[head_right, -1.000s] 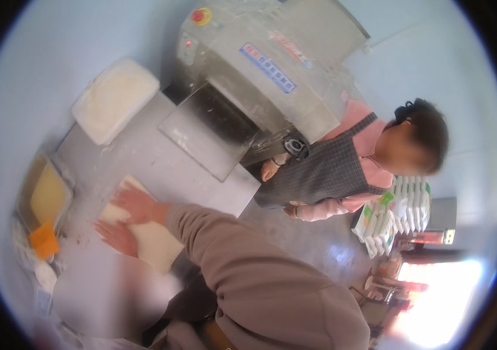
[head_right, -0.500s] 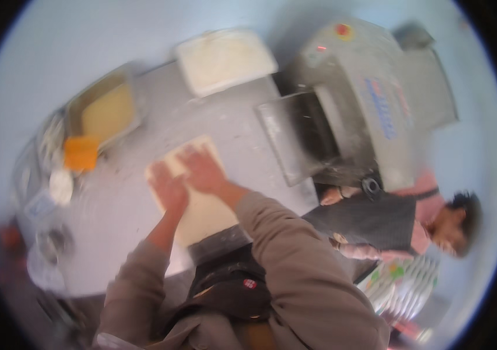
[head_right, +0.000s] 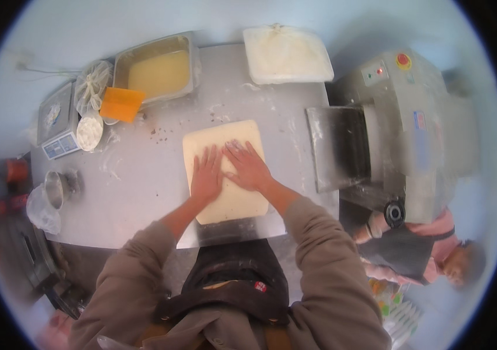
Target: The person spreads a dark filling over a large sheet of dough, folds it into a rectangular block, and presses it flat. They then pass the block through a dough sheeter to thin it and use a round cutter to cut multiple circular pieces from the sheet.
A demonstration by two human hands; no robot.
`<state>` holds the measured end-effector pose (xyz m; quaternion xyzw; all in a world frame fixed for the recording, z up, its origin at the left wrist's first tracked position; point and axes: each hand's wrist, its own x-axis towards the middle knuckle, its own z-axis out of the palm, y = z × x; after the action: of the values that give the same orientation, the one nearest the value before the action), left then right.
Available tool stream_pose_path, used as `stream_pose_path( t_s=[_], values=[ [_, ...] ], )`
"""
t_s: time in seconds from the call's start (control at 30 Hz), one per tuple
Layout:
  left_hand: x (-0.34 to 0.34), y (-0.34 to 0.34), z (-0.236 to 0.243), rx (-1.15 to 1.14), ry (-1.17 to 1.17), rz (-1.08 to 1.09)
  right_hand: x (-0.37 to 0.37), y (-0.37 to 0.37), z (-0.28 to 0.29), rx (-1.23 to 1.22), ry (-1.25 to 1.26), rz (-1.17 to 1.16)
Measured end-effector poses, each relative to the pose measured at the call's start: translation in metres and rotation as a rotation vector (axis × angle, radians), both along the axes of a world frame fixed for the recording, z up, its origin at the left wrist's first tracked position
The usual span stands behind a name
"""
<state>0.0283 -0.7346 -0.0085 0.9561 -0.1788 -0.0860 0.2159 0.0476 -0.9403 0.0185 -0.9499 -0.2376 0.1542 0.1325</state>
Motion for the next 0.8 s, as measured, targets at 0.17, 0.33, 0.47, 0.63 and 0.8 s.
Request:
stream_pose_path(
  t_s=[0.17, 0.33, 0.47, 0.63, 0.8],
  values=[
    [-0.008, 0.005, 0.012, 0.025, -0.123, -0.109, -0.011, -0.005, 0.006, 0.047, -0.02, -0.02],
    [-0.011, 0.015, 0.015, 0.014, -0.002, -0.342, -0.028, -0.015, 0.005, 0.115, -0.036, 0.034],
    [-0.023, 0.018, 0.019, 0.04, 0.006, -0.413, -0.037, -0.025, 0.002, 0.143, -0.05, 0.038],
    [-0.041, 0.019, 0.024, 0.071, 0.071, -0.558, -0.046, -0.034, 0.001, 0.202, -0.061, 0.085],
    [-0.059, 0.023, 0.018, 0.096, 0.036, -0.539, -0.063, -0.033, 0.0, 0.224, -0.06, 0.098]
  ],
)
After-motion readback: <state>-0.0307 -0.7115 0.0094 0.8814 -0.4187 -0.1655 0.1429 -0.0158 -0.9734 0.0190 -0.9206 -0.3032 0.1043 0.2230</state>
